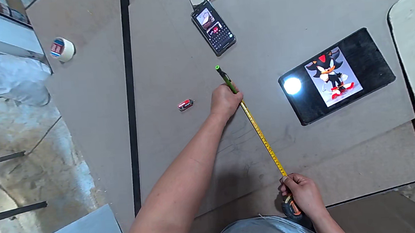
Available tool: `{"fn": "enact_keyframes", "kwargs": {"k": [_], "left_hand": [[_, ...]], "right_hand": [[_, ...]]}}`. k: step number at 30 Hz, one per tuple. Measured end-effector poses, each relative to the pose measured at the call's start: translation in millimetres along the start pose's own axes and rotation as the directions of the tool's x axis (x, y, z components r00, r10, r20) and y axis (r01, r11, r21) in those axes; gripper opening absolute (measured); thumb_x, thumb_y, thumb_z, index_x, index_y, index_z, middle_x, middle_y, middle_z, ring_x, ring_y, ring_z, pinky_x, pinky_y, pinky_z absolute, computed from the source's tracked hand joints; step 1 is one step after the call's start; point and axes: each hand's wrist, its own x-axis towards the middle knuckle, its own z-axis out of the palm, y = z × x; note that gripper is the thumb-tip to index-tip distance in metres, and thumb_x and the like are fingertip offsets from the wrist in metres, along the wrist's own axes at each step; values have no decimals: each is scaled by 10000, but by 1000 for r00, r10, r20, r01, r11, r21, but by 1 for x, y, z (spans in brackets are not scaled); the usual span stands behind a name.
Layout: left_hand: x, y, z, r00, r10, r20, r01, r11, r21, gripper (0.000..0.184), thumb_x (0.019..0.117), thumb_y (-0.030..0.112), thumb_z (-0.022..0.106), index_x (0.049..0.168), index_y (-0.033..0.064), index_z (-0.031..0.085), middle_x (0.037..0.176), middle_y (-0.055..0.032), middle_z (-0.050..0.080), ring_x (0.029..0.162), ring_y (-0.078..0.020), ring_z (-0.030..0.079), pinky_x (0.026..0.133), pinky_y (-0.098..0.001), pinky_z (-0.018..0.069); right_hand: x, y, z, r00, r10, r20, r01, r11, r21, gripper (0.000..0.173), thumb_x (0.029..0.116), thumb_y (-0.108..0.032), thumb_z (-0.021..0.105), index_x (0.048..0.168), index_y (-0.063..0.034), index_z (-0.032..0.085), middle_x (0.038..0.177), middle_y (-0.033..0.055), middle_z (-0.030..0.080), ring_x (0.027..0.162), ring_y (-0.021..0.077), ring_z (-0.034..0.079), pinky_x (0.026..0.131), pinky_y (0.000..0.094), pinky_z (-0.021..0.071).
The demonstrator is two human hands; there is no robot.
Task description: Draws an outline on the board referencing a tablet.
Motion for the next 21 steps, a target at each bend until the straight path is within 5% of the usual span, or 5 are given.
{"fn": "enact_keyframes", "kwargs": {"k": [5, 8, 11, 14, 21], "left_hand": [[-18, -41, -12, 998, -46, -38, 44, 998, -38, 216, 937, 333, 707, 1032, 140, 730, 925, -86, 711, 905, -262, 684, 814, -549, 538], [-43, -92, -15, 981, 75, -177, -108, 978, -181, 277, 1055, 347, 568, 1178, 141, 705, 953, -49, 737, 859, -170, 718, 815, -432, 606], [-71, -139, -21, 952, 172, -253, -213, 967, -142, 318, 1082, 288, 514, 1300, 114, 666, 1075, -108, 733, 929, -217, 721, 859, -472, 599], [-101, -170, -24, 963, 119, -241, -124, 992, -7, 302, 1043, 252, 605, 1313, 132, 669, 1214, -105, 690, 1056, -240, 690, 933, -479, 576], [-159, -223, -1, 884, 397, -246, -326, 902, 281, 419, 1055, 273, 520, 1445, 141, 593, 1508, -107, 558, 1427, -269, 498, 1179, -522, 396]], "right_hand": [[-3, 9, 16, 998, -20, 54, 23, 998, -57, 244, 1039, -249, 592, 910, -103, 739, 762, 8, 760, 680, 154, 743, 670, 344, 650], [-8, 15, 18, 982, -88, 164, 111, 984, -137, 246, 1042, -301, 588, 953, -137, 750, 763, -24, 747, 673, 126, 725, 661, 318, 638], [-4, 11, 8, 949, -127, 287, 214, 931, -294, 259, 1042, -349, 577, 983, -168, 752, 735, -39, 716, 623, 103, 684, 610, 312, 605], [9, -10, -3, 933, -149, 327, 322, 751, -577, 319, 1044, -469, 517, 1010, -252, 748, 740, -55, 688, 635, 97, 659, 620, 375, 582], [52, -119, 31, 876, -239, 420, 473, 246, -846, 316, 1057, -464, 534, 1054, -234, 750, 799, 37, 720, 748, 234, 711, 695, 531, 581]]}}
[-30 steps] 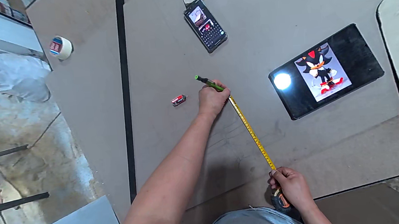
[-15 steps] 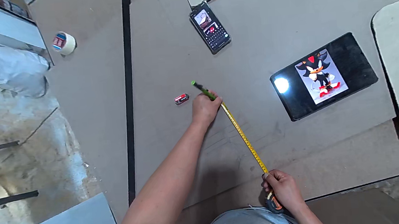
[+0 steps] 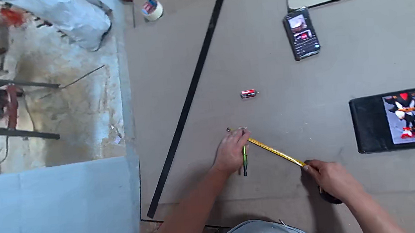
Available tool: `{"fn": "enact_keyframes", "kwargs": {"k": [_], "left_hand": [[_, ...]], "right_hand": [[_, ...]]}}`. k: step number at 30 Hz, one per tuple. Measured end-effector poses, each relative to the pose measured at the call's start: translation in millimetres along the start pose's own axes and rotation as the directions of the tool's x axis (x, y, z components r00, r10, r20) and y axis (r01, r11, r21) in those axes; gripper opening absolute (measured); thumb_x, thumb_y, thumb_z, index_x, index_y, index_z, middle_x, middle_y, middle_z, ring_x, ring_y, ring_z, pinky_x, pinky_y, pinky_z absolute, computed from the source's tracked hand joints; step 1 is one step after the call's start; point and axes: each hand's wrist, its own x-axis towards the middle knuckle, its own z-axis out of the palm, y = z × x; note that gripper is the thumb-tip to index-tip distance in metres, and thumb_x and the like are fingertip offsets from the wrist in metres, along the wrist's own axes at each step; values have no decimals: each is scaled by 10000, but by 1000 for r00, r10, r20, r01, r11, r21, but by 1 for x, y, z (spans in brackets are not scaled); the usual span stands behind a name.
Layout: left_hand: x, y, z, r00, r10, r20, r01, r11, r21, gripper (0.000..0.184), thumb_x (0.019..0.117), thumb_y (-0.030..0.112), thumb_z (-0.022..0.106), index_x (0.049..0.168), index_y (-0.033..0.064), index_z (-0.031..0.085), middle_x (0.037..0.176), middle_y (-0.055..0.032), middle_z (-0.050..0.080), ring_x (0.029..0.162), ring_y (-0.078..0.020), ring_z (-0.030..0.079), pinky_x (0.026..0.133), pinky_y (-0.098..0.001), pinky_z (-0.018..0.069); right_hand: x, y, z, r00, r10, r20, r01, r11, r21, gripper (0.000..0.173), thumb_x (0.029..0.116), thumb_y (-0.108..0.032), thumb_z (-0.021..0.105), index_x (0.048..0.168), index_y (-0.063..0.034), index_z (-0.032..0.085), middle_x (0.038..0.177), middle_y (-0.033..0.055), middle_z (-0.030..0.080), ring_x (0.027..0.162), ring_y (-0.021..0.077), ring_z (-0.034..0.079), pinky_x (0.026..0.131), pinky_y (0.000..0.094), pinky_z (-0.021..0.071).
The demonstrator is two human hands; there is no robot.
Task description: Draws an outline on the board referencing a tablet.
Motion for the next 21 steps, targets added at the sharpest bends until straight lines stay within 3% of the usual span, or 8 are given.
{"fn": "enact_keyframes", "kwargs": {"k": [2, 4, 8, 12, 21], "left_hand": [[-3, -7, 11, 1000, -17, 7, 17, 1000, 0, 453, 1069, 303, 503, 1486, 133, 550, 1583, -76, 488, 1509, -230, 391, 1259, -501, 285], [4, -15, 13, 997, -76, 5, 76, 997, -7, 479, 1076, 337, 503, 1507, 130, 525, 1618, -51, 443, 1542, -208, 328, 1285, -473, 229], [25, -31, 8, 992, -117, -39, 116, 993, -26, 500, 1083, 349, 486, 1522, 110, 501, 1637, -60, 413, 1546, -213, 319, 1282, -439, 244], [36, -43, 14, 985, -86, -148, 88, 996, 3, 506, 1074, 350, 487, 1509, 91, 510, 1624, -83, 429, 1541, -228, 331, 1283, -429, 246], [33, -43, 18, 972, -42, -229, 49, 999, 21, 489, 1058, 309, 496, 1492, 88, 531, 1585, -101, 482, 1523, -247, 367, 1276, -430, 265]], "right_hand": [[27, -20, -26, 1000, -9, 16, 11, 990, -142, 320, 1059, -449, 534, 1068, -207, 743, 841, 83, 727, 803, 303, 720, 709, 578, 576], [55, -33, -50, 1000, -12, -8, 9, 965, -263, 347, 1067, -453, 511, 1047, -178, 722, 846, 134, 717, 818, 371, 717, 681, 617, 562], [105, -46, -91, 992, -80, -97, 40, 933, -358, 364, 1074, -409, 512, 986, -107, 696, 810, 214, 690, 786, 457, 698, 630, 683, 530], [139, -57, -118, 988, -148, -41, 112, 876, -470, 378, 1084, -428, 483, 978, -119, 673, 802, 192, 679, 792, 441, 695, 628, 660, 528], [148, -65, -124, 986, -166, -24, 123, 811, -572, 357, 1091, -392, 479, 922, -125, 645, 764, 187, 660, 761, 443, 684, 576, 636, 501]]}}
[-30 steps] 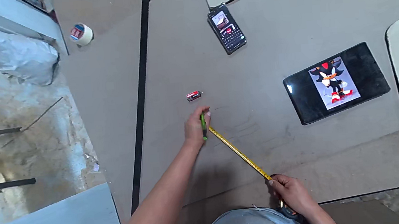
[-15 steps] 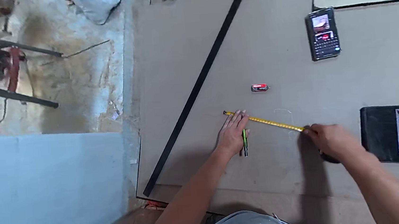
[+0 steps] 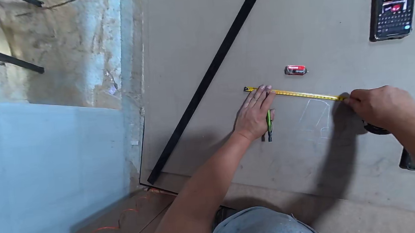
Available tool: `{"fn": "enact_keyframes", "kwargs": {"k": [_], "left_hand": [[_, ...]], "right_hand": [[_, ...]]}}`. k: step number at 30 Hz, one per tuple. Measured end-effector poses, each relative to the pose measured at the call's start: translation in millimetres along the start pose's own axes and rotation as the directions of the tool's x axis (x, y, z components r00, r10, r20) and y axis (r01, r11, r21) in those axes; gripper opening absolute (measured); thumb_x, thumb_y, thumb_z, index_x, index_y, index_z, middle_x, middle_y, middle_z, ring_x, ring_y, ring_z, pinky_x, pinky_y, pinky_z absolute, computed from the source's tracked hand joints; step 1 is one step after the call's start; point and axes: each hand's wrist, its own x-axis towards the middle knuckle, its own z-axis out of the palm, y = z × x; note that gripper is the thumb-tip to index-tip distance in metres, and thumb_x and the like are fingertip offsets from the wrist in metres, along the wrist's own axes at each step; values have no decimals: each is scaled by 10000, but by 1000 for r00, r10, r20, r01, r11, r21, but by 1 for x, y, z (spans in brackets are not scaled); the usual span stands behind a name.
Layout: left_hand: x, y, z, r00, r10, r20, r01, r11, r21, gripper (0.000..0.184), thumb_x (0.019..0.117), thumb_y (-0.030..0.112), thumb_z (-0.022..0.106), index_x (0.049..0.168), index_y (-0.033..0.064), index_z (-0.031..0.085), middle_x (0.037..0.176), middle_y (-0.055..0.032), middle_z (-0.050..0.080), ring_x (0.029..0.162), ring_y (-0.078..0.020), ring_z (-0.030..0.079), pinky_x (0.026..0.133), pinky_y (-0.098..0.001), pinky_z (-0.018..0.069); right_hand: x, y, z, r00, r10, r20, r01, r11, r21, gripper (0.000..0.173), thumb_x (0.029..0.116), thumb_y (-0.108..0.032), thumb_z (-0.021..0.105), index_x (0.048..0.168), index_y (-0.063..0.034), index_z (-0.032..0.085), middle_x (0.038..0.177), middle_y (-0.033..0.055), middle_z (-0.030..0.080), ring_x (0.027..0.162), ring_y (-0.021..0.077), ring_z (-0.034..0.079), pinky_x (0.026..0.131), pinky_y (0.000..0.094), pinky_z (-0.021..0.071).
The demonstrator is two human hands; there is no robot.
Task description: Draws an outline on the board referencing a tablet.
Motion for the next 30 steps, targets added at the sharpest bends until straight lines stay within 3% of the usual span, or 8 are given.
{"fn": "enact_keyframes", "kwargs": {"k": [8, 17, 20, 24, 30], "left_hand": [[-3, -1, 3, 998, 58, -25, -58, 998, 12, 436, 1065, 278, 483, 1444, 90, 587, 1543, -77, 537, 1485, -246, 433, 1262, -446, 293], [0, 0, 5, 999, 43, -9, -43, 999, 9, 443, 1059, 277, 476, 1442, 84, 585, 1549, -82, 529, 1491, -236, 423, 1264, -431, 291], [-3, -2, -1, 1000, 20, 4, -20, 1000, -24, 457, 1044, 265, 484, 1455, 86, 574, 1550, -71, 529, 1490, -232, 424, 1253, -432, 314], [0, 2, -3, 999, -15, 44, 18, 998, -61, 490, 1063, 319, 442, 1496, 108, 533, 1584, -48, 491, 1507, -241, 395, 1238, -474, 335], [-1, -1, 2, 1000, -8, 7, 8, 998, -55, 509, 1054, 329, 444, 1504, 103, 519, 1566, -105, 505, 1480, -300, 436, 1226, -502, 343]], "right_hand": [[-2, -3, -2, 1000, 22, -3, -22, 1000, 4, 356, 1087, -402, 488, 937, -131, 665, 784, 194, 671, 787, 452, 688, 589, 648, 502], [-2, -1, -1, 1000, 13, -8, -13, 1000, 13, 358, 1089, -402, 482, 935, -133, 660, 784, 182, 672, 785, 444, 689, 596, 640, 506], [1, 3, 0, 1000, -13, -21, 15, 996, 86, 378, 1083, -424, 494, 987, -121, 698, 832, 202, 692, 831, 461, 694, 651, 679, 519], [0, 39, -5, 1000, -13, 12, 11, 989, 150, 506, 1055, -535, 501, 960, -96, 732, 872, 179, 711, 877, 411, 704, 747, 676, 537], [1, 74, -12, 988, 24, 154, -53, 981, 187, 491, 1047, -535, 522, 891, -116, 727, 813, 97, 711, 789, 304, 704, 735, 600, 550]]}}
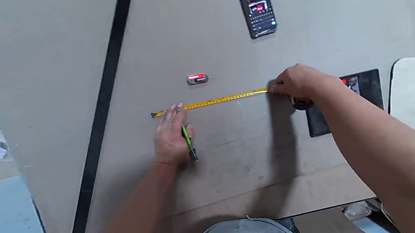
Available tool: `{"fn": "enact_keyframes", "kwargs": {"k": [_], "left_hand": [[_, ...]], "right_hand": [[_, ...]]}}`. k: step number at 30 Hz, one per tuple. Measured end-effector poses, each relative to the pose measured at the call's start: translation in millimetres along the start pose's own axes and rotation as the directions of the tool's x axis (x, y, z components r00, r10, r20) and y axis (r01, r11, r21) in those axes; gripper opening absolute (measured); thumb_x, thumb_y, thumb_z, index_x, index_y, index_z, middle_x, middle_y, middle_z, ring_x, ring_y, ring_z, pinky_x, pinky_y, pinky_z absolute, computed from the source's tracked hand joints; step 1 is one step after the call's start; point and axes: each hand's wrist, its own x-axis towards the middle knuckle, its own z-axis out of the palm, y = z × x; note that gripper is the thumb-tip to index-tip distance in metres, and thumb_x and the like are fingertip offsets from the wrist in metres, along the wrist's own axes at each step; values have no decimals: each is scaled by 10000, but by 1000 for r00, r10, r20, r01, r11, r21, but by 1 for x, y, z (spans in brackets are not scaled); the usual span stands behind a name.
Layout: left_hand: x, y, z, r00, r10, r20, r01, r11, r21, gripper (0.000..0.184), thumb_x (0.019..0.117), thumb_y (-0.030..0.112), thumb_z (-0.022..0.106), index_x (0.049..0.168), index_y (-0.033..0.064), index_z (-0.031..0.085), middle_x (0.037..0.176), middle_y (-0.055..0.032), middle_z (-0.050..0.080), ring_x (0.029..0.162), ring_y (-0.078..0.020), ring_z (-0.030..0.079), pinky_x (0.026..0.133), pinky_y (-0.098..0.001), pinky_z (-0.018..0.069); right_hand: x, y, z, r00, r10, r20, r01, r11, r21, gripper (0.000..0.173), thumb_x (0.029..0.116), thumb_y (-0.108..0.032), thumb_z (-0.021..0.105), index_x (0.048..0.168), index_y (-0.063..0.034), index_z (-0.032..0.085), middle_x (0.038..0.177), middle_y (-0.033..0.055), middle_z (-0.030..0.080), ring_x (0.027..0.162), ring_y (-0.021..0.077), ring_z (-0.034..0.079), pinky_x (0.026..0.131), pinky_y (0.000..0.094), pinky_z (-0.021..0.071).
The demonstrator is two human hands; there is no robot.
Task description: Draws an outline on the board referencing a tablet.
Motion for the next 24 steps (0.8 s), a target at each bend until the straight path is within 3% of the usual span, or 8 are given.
{"fn": "enact_keyframes", "kwargs": {"k": [6, 12, 16, 24], "left_hand": [[-1, 1, 1, 1000, -21, -11, 21, 999, 28, 468, 1040, 279, 459, 1458, 91, 554, 1557, -88, 519, 1480, -277, 438, 1219, -482, 352], [-1, 2, 3, 999, -32, -21, 33, 998, 57, 471, 1036, 272, 450, 1455, 87, 561, 1534, -85, 545, 1468, -271, 457, 1212, -469, 367], [-1, 2, 1, 999, -38, -3, 38, 998, 59, 479, 1032, 278, 450, 1464, 96, 551, 1540, -86, 538, 1477, -261, 443, 1218, -475, 354], [1, 7, 0, 999, -48, -7, 48, 997, 58, 481, 1023, 252, 461, 1459, 71, 553, 1522, -121, 550, 1453, -306, 471, 1196, -491, 382]], "right_hand": [[9, -2, -7, 996, 39, 86, -41, 999, 24, 445, 1035, -514, 561, 910, -131, 751, 820, 62, 724, 779, 257, 701, 754, 562, 552], [13, -1, -13, 993, 45, 105, -46, 999, 1, 463, 1008, -554, 588, 862, -139, 732, 779, 44, 707, 729, 232, 685, 706, 531, 547], [20, 0, -21, 996, 7, 88, -3, 999, -52, 462, 1003, -554, 595, 886, -129, 733, 805, 75, 702, 768, 267, 685, 716, 552, 539], [21, 0, -25, 982, 15, 188, -8, 999, -39, 449, 1009, -558, 585, 941, -149, 758, 831, 40, 727, 776, 222, 697, 749, 535, 549]]}}
